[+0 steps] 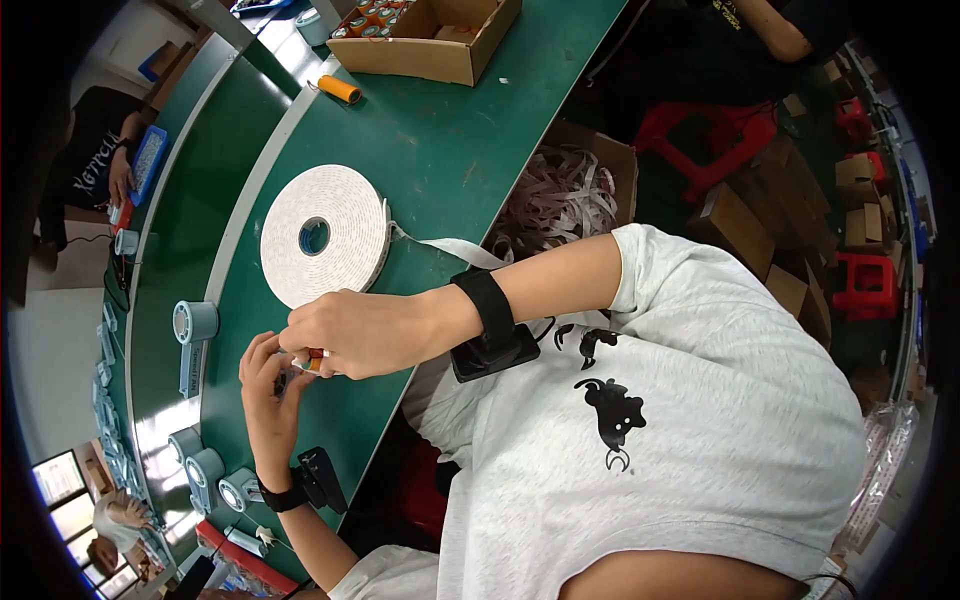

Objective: Assembling small plastic products by joining orange and blue components and applying adhesive tape.

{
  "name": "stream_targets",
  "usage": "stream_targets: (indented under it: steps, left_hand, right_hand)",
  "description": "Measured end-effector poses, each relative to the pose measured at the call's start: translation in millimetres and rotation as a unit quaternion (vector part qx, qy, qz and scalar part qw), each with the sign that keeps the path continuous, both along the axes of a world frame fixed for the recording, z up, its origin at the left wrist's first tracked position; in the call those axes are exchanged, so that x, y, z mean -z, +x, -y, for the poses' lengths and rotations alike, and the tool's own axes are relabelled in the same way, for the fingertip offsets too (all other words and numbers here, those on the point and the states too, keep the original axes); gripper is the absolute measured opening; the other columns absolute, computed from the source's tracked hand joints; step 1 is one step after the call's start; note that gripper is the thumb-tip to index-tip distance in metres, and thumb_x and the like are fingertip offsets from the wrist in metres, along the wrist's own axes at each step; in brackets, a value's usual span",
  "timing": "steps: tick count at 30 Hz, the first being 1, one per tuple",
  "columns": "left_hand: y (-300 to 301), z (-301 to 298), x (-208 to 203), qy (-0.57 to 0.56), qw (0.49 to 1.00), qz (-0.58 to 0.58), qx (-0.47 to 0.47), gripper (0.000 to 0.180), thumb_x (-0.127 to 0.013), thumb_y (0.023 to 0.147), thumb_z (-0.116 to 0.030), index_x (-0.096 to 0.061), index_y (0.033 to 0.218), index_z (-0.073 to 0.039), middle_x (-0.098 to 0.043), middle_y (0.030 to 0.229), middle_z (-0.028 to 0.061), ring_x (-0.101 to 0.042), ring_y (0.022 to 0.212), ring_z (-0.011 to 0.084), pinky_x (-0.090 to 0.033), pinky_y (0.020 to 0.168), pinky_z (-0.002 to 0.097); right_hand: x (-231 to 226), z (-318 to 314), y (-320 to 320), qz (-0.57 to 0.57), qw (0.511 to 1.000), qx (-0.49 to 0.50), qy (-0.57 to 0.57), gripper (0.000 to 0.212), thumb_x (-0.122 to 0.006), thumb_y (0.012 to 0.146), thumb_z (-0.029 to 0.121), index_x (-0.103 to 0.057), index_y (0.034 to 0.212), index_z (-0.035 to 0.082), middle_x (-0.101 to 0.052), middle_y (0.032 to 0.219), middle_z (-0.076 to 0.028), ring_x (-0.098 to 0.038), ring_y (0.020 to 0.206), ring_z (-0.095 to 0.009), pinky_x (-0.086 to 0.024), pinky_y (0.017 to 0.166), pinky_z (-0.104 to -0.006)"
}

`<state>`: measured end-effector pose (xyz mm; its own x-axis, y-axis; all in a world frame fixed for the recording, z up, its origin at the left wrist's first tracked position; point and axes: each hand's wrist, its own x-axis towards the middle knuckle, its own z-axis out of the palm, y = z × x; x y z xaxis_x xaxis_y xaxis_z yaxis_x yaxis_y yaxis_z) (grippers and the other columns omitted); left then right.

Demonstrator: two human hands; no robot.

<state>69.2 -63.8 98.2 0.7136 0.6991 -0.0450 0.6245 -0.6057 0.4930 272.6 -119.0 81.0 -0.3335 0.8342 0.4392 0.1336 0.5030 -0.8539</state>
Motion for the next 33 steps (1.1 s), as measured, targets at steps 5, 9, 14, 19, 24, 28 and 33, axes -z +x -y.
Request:
stream_targets:
  steps: [5, 9, 14, 19, 24, 28, 33]
  left_hand:
    - [-3, 5, 21, -0.066, 0.983, 0.128, -0.111, 0.026, -0.052, 0.077, 0.002, -0.049, 0.102, 0.002, -0.047, 0.117, 0.0135, -0.038, 0.113, 0.0302, -0.030, 0.095, 0.0378]
    - [4, 14, 27, 0.089, 0.987, 0.099, -0.089, 0.023, -0.049, 0.079, 0.000, -0.049, 0.102, 0.002, -0.048, 0.114, 0.0133, -0.039, 0.112, 0.0297, -0.030, 0.095, 0.0376]
    - [10, 18, 29, 0.221, 0.974, 0.000, -0.040, 0.023, -0.047, 0.081, 0.000, -0.048, 0.103, 0.001, -0.049, 0.108, 0.0121, -0.040, 0.111, 0.0293, -0.029, 0.096, 0.0383]
    - [9, 18, 27, 0.265, 0.964, -0.008, 0.003, 0.021, -0.046, 0.082, 0.000, -0.048, 0.104, 0.000, -0.049, 0.101, 0.0109, -0.040, 0.109, 0.0270, -0.031, 0.093, 0.0370]
    - [17, 18, 21, 0.061, 0.974, 0.134, -0.173, 0.016, -0.044, 0.086, -0.001, -0.047, 0.101, 0.001, -0.050, 0.092, 0.0098, -0.045, 0.086, 0.0203, -0.038, 0.078, 0.0295]
    - [14, 13, 31, 0.019, 0.953, 0.221, -0.208, 0.011, -0.043, 0.088, -0.003, -0.045, 0.097, 0.002, -0.052, 0.088, 0.0081, -0.043, 0.072, 0.0146, -0.039, 0.068, 0.0248]
    - [5, 12, 36, -0.043, 0.919, 0.326, -0.218, 0.006, -0.041, 0.089, -0.005, -0.042, 0.092, 0.001, -0.053, 0.090, 0.0069, -0.041, 0.068, 0.0112, -0.038, 0.065, 0.0225]
  right_hand:
    - [-3, 6, -4, 0.135, 0.983, 0.047, 0.113, 0.014, -0.056, 0.067, -0.004, -0.048, 0.079, -0.003, -0.051, 0.076, -0.013, -0.055, 0.065, -0.028, -0.045, 0.057, -0.0360]
    - [-6, 10, -10, 0.208, 0.955, 0.056, 0.202, 0.016, -0.055, 0.068, -0.004, -0.047, 0.082, -0.002, -0.051, 0.079, -0.013, -0.054, 0.065, -0.028, -0.045, 0.057, -0.0366]
    - [-11, 8, -6, 0.143, 0.964, 0.062, 0.214, 0.015, -0.054, 0.067, -0.004, -0.047, 0.080, 0.000, -0.050, 0.080, -0.012, -0.053, 0.067, -0.028, -0.045, 0.057, -0.0365]
    - [0, 6, -6, 0.160, 0.963, 0.064, 0.208, 0.016, -0.054, 0.067, -0.005, -0.046, 0.080, 0.000, -0.050, 0.079, -0.012, -0.053, 0.069, -0.028, -0.046, 0.058, -0.0365]
    - [-2, 2, -8, 0.275, 0.948, 0.030, 0.157, 0.016, -0.053, 0.070, -0.002, -0.052, 0.086, -0.004, -0.057, 0.082, -0.017, -0.058, 0.074, -0.032, -0.048, 0.061, -0.0414]
    - [-5, -16, -14, 0.366, 0.921, -0.037, 0.131, 0.012, -0.052, 0.073, 0.001, -0.054, 0.084, -0.003, -0.059, 0.082, -0.018, -0.059, 0.077, -0.034, -0.049, 0.061, -0.0411]
    - [-20, -41, -24, 0.388, 0.911, -0.119, 0.073, 0.011, -0.053, 0.074, 0.004, -0.057, 0.082, -0.002, -0.061, 0.081, -0.017, -0.060, 0.078, -0.033, -0.049, 0.064, -0.0414]
